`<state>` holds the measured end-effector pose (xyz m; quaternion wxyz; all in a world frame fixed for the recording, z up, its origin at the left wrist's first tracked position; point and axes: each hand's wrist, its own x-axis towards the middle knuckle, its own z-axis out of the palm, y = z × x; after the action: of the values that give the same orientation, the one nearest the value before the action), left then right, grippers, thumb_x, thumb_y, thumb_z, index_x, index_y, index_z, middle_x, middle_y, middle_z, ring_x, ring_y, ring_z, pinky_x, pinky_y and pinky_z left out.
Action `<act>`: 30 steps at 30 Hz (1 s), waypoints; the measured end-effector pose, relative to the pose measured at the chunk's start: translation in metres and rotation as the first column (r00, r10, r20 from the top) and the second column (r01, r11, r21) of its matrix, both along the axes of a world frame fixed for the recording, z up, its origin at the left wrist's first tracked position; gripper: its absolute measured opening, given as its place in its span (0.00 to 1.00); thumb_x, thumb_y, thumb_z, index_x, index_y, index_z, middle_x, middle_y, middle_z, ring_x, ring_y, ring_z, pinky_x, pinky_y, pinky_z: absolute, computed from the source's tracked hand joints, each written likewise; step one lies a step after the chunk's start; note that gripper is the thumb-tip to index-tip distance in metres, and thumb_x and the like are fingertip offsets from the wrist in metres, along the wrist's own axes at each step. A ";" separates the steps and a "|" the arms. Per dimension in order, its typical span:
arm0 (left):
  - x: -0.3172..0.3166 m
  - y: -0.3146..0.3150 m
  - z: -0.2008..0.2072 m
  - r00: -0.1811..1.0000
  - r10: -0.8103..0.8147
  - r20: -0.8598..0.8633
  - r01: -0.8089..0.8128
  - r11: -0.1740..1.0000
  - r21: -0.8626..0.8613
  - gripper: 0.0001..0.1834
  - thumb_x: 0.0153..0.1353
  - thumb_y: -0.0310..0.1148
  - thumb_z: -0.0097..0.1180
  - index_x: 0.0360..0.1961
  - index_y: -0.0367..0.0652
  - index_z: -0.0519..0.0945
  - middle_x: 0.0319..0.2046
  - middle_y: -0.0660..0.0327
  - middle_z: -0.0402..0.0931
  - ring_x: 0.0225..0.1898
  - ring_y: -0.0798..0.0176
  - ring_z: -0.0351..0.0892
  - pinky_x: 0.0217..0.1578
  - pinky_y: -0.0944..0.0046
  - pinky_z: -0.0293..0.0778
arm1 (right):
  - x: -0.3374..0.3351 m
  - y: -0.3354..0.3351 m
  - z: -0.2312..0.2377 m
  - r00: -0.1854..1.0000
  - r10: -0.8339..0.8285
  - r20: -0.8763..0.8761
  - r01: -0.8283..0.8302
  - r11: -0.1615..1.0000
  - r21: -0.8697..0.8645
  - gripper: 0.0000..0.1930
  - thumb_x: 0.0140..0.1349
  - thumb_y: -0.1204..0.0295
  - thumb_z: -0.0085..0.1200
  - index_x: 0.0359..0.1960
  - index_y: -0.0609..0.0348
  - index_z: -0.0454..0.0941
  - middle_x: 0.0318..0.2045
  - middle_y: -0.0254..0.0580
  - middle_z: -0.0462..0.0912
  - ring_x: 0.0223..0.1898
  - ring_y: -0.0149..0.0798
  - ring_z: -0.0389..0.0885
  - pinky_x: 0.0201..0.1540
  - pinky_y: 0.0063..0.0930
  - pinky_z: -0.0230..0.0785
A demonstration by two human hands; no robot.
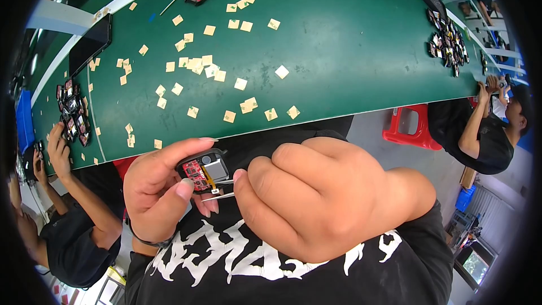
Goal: Assembling components of a smartwatch, specifically placing small adhesive pads and internal circuit boards into the watch case.
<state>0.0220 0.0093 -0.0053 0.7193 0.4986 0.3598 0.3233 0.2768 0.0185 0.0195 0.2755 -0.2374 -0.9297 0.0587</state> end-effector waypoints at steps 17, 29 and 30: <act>-0.001 0.001 0.000 1.000 -0.007 0.016 0.007 0.999 -0.045 0.23 0.69 0.19 0.48 0.65 0.30 0.75 0.40 0.54 0.82 0.33 0.70 0.87 0.33 0.72 0.83 | 0.000 -0.001 -0.006 1.000 -0.004 -0.020 0.004 1.000 -0.005 0.14 0.45 0.76 0.64 0.36 0.70 0.83 0.26 0.45 0.82 0.21 0.33 0.74 0.16 0.23 0.57; 0.002 0.002 0.002 0.999 0.028 0.020 -0.026 0.995 -0.092 0.23 0.67 0.18 0.47 0.63 0.26 0.75 0.37 0.53 0.83 0.30 0.68 0.87 0.31 0.71 0.83 | -0.003 -0.007 -0.013 0.996 -0.055 -0.075 0.058 0.997 0.048 0.15 0.44 0.79 0.63 0.37 0.71 0.83 0.28 0.47 0.83 0.22 0.34 0.75 0.19 0.24 0.57; 0.002 0.002 0.002 0.999 0.028 0.020 -0.026 0.995 -0.093 0.23 0.67 0.18 0.47 0.63 0.26 0.75 0.37 0.53 0.83 0.30 0.68 0.87 0.31 0.71 0.83 | -0.003 -0.007 -0.013 0.996 -0.056 -0.074 0.062 0.996 0.071 0.16 0.44 0.79 0.63 0.37 0.71 0.83 0.28 0.48 0.83 0.22 0.34 0.75 0.19 0.24 0.57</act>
<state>0.0238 0.0110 -0.0032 0.7409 0.4565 0.3735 0.3213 0.2734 0.0114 0.0061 0.3190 -0.2522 -0.9132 0.0248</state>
